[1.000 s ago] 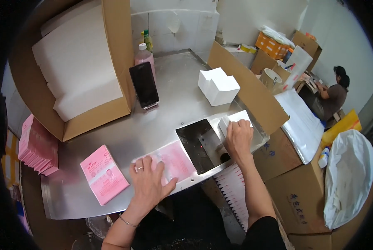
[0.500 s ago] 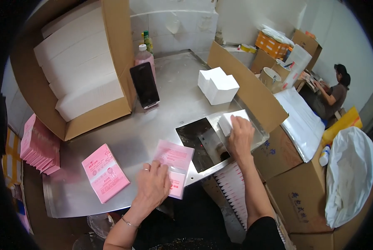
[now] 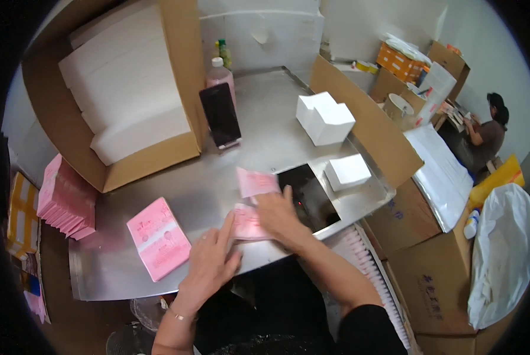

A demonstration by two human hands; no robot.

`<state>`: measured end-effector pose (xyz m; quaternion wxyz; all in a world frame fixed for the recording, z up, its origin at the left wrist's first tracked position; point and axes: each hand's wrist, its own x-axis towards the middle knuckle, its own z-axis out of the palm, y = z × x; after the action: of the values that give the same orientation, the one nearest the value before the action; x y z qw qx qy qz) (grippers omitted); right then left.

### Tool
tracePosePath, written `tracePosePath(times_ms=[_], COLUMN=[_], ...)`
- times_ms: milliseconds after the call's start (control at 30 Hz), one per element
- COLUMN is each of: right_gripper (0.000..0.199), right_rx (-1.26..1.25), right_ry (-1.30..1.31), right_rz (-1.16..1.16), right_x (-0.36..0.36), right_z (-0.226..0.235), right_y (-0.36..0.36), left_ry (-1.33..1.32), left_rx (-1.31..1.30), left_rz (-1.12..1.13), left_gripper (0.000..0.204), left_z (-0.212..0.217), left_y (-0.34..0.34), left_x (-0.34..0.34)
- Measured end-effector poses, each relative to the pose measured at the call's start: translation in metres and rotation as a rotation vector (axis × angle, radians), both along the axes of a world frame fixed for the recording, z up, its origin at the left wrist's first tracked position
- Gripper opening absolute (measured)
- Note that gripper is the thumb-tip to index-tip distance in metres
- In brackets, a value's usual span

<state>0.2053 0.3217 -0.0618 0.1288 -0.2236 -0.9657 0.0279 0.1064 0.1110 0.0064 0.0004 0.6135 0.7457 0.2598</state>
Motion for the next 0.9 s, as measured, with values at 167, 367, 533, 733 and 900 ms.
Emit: tracePosePath(times_ms=[167, 367, 533, 733, 900], right_gripper=[0.019, 0.023, 0.017, 0.018, 0.018], right_rx=[-0.131, 0.35, 0.452, 0.328, 0.264], right_ry=[-0.087, 0.328, 0.313, 0.427, 0.487], right_rz=[-0.233, -0.328, -0.519, -0.472, -0.455], right_x=[0.046, 0.082, 0.108, 0.109, 0.116], right_z=[0.003, 0.069, 0.04, 0.044, 0.041], right_y=[0.036, 0.034, 0.08, 0.086, 0.093], left_ry=[-0.114, 0.161, 0.193, 0.055, 0.04], left_rx=[0.09, 0.173, -0.057, 0.21, 0.12], left_rz=[-0.198, 0.432, 0.405, 0.0, -0.1], left_gripper=[0.02, 0.023, 0.028, 0.022, 0.034], left_z=[-0.002, 0.012, -0.004, 0.013, -0.028], left_y=[-0.025, -0.078, -0.082, -0.031, 0.012], left_x=[0.003, -0.052, -0.079, -0.02, 0.012])
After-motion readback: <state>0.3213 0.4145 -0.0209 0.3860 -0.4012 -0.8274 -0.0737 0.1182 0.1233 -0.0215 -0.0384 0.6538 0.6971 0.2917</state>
